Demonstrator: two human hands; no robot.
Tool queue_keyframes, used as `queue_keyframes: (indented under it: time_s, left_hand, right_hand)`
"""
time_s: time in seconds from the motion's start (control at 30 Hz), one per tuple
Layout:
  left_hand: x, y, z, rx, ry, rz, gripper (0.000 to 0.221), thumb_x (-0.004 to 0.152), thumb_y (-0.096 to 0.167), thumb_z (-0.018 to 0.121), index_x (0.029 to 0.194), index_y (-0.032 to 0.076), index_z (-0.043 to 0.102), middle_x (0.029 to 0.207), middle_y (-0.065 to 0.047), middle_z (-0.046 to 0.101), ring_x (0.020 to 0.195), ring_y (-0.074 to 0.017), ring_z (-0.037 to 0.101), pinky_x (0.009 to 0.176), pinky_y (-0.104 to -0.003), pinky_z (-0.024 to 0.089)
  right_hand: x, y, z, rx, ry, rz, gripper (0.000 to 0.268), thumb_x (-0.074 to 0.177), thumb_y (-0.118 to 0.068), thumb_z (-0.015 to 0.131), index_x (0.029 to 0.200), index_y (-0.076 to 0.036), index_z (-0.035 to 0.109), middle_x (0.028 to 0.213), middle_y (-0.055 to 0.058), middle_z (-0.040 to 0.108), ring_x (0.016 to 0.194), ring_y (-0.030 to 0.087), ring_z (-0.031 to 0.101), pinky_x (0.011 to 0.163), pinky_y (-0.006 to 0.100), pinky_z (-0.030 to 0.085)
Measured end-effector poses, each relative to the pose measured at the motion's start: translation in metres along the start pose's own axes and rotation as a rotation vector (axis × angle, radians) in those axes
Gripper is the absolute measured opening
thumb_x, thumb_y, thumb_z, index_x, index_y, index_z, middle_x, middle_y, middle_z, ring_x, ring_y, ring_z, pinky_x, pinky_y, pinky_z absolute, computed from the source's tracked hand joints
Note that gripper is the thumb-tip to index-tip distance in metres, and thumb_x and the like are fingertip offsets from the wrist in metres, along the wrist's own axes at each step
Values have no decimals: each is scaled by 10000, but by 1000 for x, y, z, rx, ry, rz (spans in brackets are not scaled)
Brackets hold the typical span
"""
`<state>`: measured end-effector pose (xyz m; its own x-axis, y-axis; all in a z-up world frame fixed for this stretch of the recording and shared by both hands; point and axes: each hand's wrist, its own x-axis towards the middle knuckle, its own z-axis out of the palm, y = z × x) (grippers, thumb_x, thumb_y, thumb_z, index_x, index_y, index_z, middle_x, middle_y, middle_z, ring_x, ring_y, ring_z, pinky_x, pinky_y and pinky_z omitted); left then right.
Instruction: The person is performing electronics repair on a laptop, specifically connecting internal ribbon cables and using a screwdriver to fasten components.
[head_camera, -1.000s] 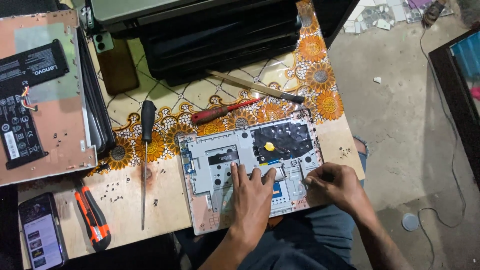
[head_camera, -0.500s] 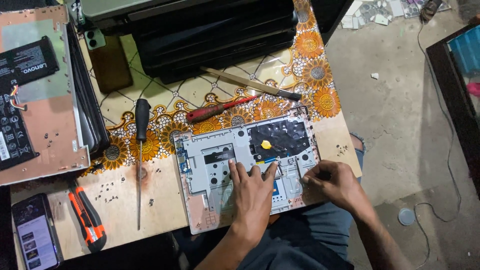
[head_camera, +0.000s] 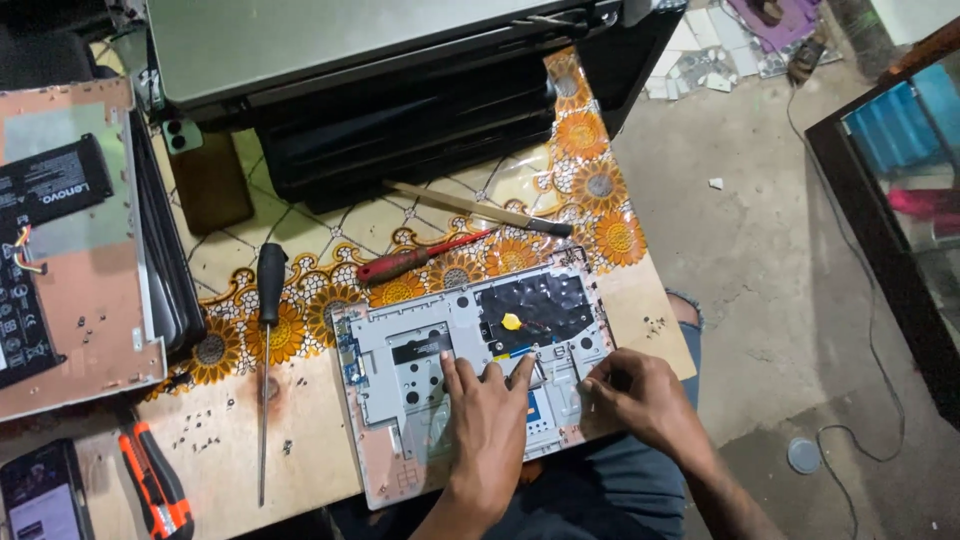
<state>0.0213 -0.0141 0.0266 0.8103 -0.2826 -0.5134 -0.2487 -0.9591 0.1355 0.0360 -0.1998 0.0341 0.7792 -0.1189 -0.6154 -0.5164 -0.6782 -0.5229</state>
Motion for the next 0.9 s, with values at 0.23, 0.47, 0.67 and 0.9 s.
queue_keyframes:
  time_s: [0.23, 0.47, 0.67, 0.9]
  left_hand:
    - [1, 1, -1, 5, -58, -10, 633, 970, 70, 422, 1537, 293, 247, 1188, -228, 563, 1215, -565, 372, 1132, -691, 27]
    - [-1, 1, -4, 44, -56, 2, 637, 966, 124, 474, 1540, 265, 239, 1198, -239, 565, 1213, -569, 386, 1128, -685, 81]
    - [-2, 1, -7, 84, -63, 12, 631, 973, 110, 430, 1551, 266, 231, 1168, -240, 577, 1193, -588, 396, 1114, -694, 103]
    - [0, 1, 3, 52, 36, 6, 698, 910, 78, 546, 1531, 266, 286, 1115, -231, 612, 1161, -570, 437, 1107, -688, 138]
  right_hand:
    - [-5, 1, 1, -97, 31, -70, 116, 800, -287, 708, 775, -177, 737, 814, -31, 752, 748, 120, 681, 631, 295, 469]
    - [-1, 6, 8, -186, 114, -38, 103, 741, -295, 756, 784, -206, 728, 862, -59, 742, 797, 141, 675, 633, 324, 472]
    - [-1, 22, 18, -224, 155, -186, 138, 806, -324, 675, 824, -188, 682, 880, -35, 701, 799, 190, 678, 599, 362, 478]
    - [-8, 35, 13, 135, 163, -284, 169, 848, -242, 673, 838, -86, 738, 827, 48, 734, 799, 158, 664, 653, 304, 499]
